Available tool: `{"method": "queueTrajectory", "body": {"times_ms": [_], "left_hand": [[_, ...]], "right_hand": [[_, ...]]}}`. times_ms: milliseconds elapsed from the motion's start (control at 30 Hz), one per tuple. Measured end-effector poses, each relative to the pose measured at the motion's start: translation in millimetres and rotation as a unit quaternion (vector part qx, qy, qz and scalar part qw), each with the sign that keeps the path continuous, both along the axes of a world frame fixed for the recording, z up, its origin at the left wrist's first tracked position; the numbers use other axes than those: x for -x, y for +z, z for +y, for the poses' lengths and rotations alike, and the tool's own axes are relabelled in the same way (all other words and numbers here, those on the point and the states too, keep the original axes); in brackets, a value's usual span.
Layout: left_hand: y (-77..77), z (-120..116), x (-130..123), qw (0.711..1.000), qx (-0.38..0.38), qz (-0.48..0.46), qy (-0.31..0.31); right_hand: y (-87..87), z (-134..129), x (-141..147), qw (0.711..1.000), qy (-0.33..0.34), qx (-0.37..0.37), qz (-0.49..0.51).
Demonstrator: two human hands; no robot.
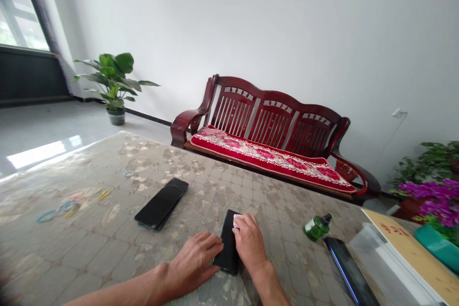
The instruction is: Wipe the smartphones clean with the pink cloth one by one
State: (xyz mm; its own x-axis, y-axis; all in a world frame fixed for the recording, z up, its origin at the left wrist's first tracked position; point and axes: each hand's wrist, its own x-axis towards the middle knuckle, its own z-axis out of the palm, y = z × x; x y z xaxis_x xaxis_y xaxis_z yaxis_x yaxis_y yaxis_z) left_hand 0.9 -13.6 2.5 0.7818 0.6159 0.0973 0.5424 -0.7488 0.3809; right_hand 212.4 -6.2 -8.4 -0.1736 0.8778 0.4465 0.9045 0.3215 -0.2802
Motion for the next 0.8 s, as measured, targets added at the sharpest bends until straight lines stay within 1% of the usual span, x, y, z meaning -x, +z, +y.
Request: {"method": "queueTrajectory", "body": {"times_ms": [100,233,367,467,533,600,733,800], "left_hand": [[-0.7,0.3,-0.2,1.000,-0.001,-0.002,-0.002],[-1.3,0.9,0.2,1.000,-0.007,-0.011,-0.003],[-1.7,1.1,0.7,1.000,-0.013,-0.021,-0.004],[-2.7,0.9,0.6,1.000,-0.015,-0.023,-0.009],[-3.6,0.8,0.3,1.000,-0.014,-0.020,-0.008],[-4.5,0.7,-0.1,1.000,-0.013,-0.017,-0.006],[-5.5,0.6,-0.2,1.000,-0.014,-0.015,-0.008],[-5.7,0.7,0.0,1.000,-0.015,-0.017,-0.010]], "right_hand": [[-0.1,2.8,0.2,1.000,-0.002,0.004,-0.011],[-2.3,3.3,0.5,0.999,-0.013,-0.018,-0.034],[-4.4,-7.2,3.9,0.998,-0.024,-0.025,-0.056],[-6.8,-18.8,6.6,0.998,-0.012,-0.021,-0.056],[-8.2,-21.4,6.6,0.998,-0.003,-0.023,-0.053],[-7.9,-16.5,4.7,0.998,-0.006,-0.030,-0.049],[-2.3,5.8,-0.5,0.997,-0.037,-0.037,-0.057],[0.2,11.7,-1.4,0.996,-0.044,-0.032,-0.065]]}}
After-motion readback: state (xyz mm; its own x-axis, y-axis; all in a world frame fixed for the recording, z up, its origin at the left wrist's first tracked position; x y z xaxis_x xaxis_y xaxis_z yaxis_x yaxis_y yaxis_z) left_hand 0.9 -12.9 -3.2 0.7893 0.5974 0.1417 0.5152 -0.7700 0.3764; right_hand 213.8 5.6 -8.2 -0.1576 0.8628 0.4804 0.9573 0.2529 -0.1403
